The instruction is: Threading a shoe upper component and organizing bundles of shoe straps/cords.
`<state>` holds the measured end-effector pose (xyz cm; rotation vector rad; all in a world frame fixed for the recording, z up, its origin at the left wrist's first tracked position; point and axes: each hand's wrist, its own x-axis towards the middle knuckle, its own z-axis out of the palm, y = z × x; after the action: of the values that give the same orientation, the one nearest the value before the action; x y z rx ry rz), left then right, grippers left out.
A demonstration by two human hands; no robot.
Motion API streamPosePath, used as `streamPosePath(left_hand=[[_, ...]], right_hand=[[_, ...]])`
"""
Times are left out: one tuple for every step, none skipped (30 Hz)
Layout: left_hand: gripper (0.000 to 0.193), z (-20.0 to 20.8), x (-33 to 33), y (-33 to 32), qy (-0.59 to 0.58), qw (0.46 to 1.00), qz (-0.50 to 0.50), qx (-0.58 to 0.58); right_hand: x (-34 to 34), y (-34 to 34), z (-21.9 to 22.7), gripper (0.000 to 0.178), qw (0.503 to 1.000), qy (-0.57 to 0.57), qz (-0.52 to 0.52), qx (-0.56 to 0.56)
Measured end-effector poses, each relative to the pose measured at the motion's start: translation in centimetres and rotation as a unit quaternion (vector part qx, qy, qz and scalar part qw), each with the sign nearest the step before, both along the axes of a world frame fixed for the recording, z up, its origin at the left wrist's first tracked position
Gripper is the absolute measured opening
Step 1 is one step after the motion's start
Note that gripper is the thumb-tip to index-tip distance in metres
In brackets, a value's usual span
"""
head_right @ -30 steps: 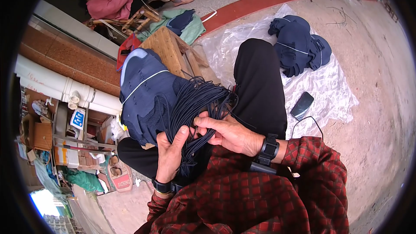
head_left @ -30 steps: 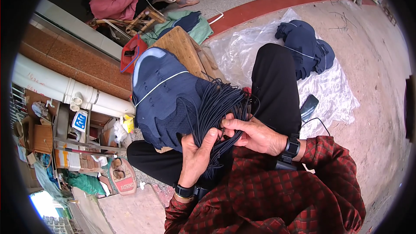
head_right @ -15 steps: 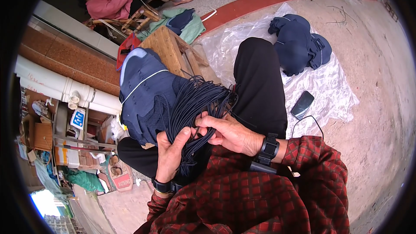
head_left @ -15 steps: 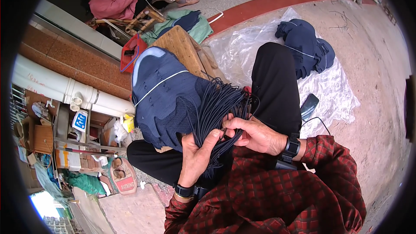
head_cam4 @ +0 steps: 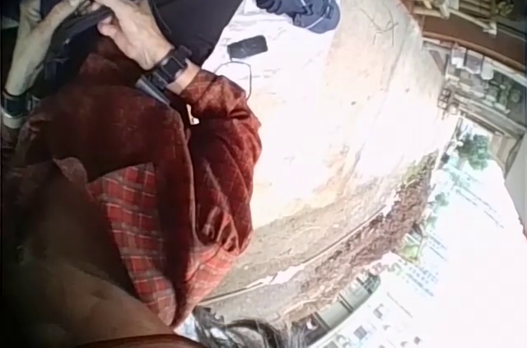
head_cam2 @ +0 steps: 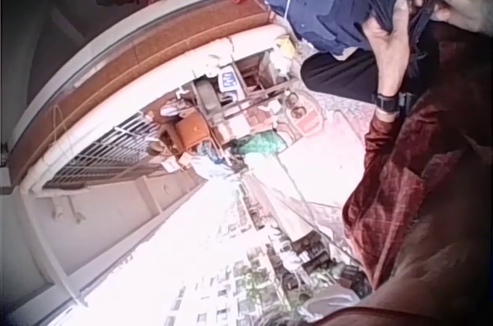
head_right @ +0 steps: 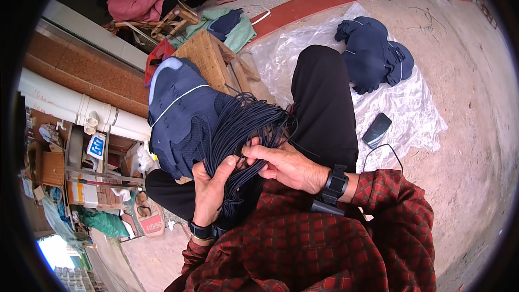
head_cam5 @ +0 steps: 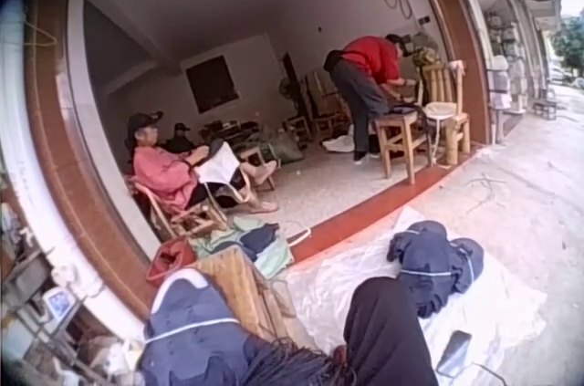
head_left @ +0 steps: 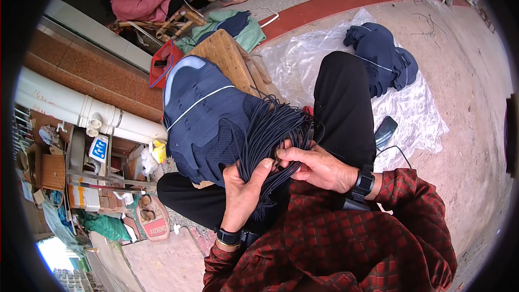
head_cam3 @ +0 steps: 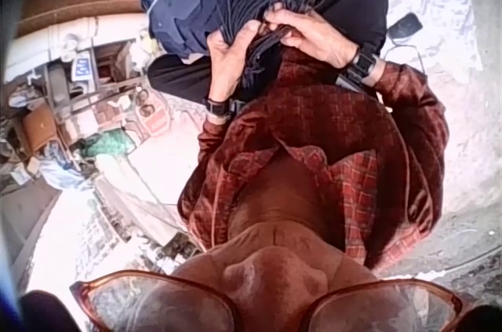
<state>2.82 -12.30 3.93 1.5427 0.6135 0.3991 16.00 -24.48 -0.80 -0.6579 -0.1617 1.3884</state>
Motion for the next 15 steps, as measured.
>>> streamPosePath(left_hand=[[0.012,-0.1,-0.1,0.1,0.000,1.000,0.000,0.000],[0.014,-0.2,-0.2,0.2,0.001,1.000,-0.005,0.016],[0.017,-0.3,-0.3,0.2,0.002,0.999,-0.011,0.032],[0.017,-0.2,-0.2,0.2,0.001,0.999,-0.011,0.032],[0.017,0.0,-0.1,0.0,-0.010,1.000,-0.010,0.014],[0.018,0.1,0.0,-0.1,-0.022,1.000,-0.009,-0.004],[0.018,0.1,-0.1,-0.1,-0.022,1.000,-0.008,-0.004],[0.018,0.1,-0.1,-0.1,-0.015,1.000,0.007,-0.025],[0.018,0.1,-0.2,-0.1,-0.009,0.999,0.023,-0.046],[0.018,0.1,-0.2,-0.1,-0.009,0.999,0.022,-0.046],[0.017,0.1,-0.1,-0.1,-0.014,0.999,0.023,-0.025],[0.017,0.1,-0.1,-0.1,-0.019,1.000,0.023,-0.004],[0.017,0.1,-0.2,-0.1,-0.018,1.000,0.024,-0.004],[0.016,0.1,-0.2,-0.1,-0.016,0.999,0.029,-0.005],[0.016,0.1,-0.2,-0.1,-0.014,0.999,0.034,-0.006]], right_hand=[[-0.1,0.0,0.1,0.007,1.000,0.009,-0.004,-0.011],[-0.2,0.0,0.1,0.007,1.000,0.018,-0.009,-0.021],[-0.2,0.0,0.0,0.007,1.000,0.017,-0.009,-0.021],[-0.2,0.0,-0.1,0.008,0.999,0.036,-0.001,0.018],[-0.2,0.0,-0.3,0.010,0.997,0.055,0.008,0.057],[-0.3,0.0,-0.5,0.010,0.997,0.054,0.008,0.057],[-0.3,0.0,-0.8,0.011,0.994,0.071,0.008,0.086],[-0.3,0.1,-1.0,0.013,0.989,0.087,0.008,0.116],[-0.3,0.1,-1.3,0.013,0.989,0.087,0.009,0.116],[-0.3,0.2,-1.6,0.014,0.989,0.101,0.013,0.109],[-0.3,0.2,-1.7,0.014,0.988,0.115,0.016,0.101],[-0.3,0.2,-1.6,0.014,0.988,0.115,0.015,0.101],[-0.3,0.2,-1.5,0.016,0.994,0.077,0.012,0.075],[-0.3,0.2,-1.4,0.018,0.998,0.040,0.008,0.049],[-0.3,0.2,-1.0,0.018,0.998,0.040,0.008,0.049]])
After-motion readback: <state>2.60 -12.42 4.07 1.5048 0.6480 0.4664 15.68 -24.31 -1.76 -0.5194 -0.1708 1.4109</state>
